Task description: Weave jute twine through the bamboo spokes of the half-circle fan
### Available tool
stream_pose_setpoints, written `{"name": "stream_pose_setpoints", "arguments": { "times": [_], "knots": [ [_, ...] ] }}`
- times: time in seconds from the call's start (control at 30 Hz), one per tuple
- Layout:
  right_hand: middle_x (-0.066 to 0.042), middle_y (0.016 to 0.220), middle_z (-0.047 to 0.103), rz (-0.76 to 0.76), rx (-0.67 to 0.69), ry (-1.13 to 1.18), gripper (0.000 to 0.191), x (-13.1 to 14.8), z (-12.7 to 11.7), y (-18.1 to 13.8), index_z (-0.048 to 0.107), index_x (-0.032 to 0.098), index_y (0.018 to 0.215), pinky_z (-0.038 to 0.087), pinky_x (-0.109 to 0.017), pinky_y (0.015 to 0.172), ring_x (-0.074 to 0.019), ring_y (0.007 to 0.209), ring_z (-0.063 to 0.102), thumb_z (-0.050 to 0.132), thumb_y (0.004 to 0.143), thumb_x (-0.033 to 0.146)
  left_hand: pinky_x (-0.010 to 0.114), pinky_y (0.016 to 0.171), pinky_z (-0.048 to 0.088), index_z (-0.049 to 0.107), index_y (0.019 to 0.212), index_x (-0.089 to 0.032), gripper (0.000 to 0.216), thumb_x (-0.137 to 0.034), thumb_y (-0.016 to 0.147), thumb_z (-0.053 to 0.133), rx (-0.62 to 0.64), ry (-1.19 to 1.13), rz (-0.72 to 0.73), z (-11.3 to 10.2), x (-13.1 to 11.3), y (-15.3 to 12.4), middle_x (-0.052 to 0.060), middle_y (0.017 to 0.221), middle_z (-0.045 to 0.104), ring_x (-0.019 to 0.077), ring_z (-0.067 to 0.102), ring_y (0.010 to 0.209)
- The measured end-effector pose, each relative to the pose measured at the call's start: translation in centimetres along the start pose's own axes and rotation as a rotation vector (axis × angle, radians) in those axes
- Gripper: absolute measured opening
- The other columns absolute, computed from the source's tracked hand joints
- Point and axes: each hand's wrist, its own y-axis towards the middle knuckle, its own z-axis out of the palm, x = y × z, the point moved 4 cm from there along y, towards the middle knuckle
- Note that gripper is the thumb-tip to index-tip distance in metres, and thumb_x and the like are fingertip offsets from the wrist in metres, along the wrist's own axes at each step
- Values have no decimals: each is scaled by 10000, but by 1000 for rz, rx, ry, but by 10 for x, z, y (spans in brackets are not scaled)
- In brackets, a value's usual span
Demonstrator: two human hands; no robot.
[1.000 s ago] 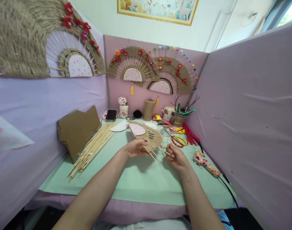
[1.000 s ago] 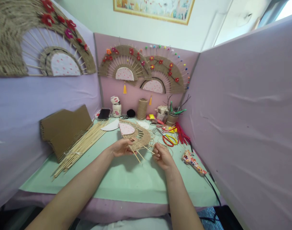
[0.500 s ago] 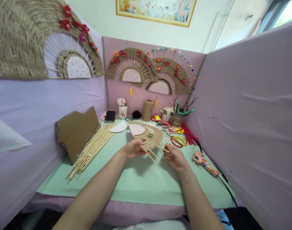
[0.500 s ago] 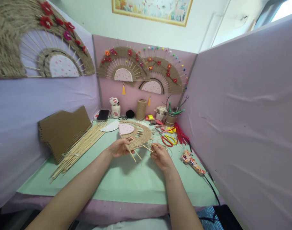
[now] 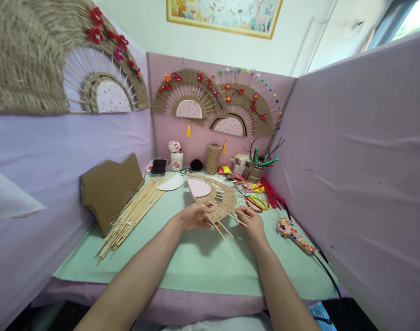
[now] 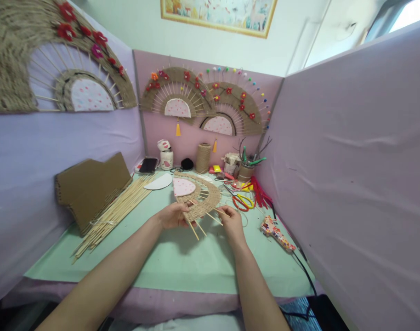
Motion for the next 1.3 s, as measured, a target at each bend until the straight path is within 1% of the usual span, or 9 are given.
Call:
{"name": "stream_pose_setpoints", "arguments": {
  "times": [0.13,0.33,0.47,0.57,0.67,1.03,1.3],
  "knots": [
    [31,525,504,-7,-58,36,335,1,-3,0,617,162,695,277,-220,443,-89,458,362,710,588,465,234,547,509,486,1047,-193,420,-221,656,637,15,7,4,-2,1,1,80,952,689,214,690,734],
    [20,577,526,-99,-154,-11,371,-2,-12,4,632,147,786,309,-217,454,-91,491,372,682,626,477,222,508,499,492,1073,-180,445,-225,652,630,-39,32,17,0,-4,-2,95,972,684,210,686,708],
    [-6,628,574,-164,-205,-82,358,-3,-16,5,650,142,776,355,-233,497,-115,545,430,662,651,478,228,524,508,518,1053,-178,428,-225,644,633,-31,38,22,0,-5,-3,88,967,680,206,685,713],
    [-26,679,614,-229,-253,-118,341,1,-18,3,654,146,746,396,-258,569,-143,608,485,652,665,477,233,534,510,516,1072,-179,453,-225,637,637,-41,33,17,-2,-5,-2,84,955,681,211,686,723],
    [-15,647,604,-251,-296,-134,329,5,-20,0,659,152,732,396,-267,587,-143,600,483,651,671,476,228,528,503,501,1090,-183,477,-220,632,630,-58,25,10,-4,-4,-2,82,938,686,217,688,729],
    [-11,641,587,-238,-287,-136,310,4,-20,1,636,150,725,358,-253,554,-133,582,459,639,693,459,231,530,510,490,1057,-183,449,-218,629,620,-64,44,5,-4,-3,-2,80,920,690,215,687,727],
    [-15,639,598,-233,-283,-142,337,2,-21,2,646,141,730,386,-258,567,-138,587,480,648,668,473,229,525,504,484,1069,-178,467,-211,624,622,-47,36,17,-3,-4,-1,76,903,688,216,687,717]
  ]
}}
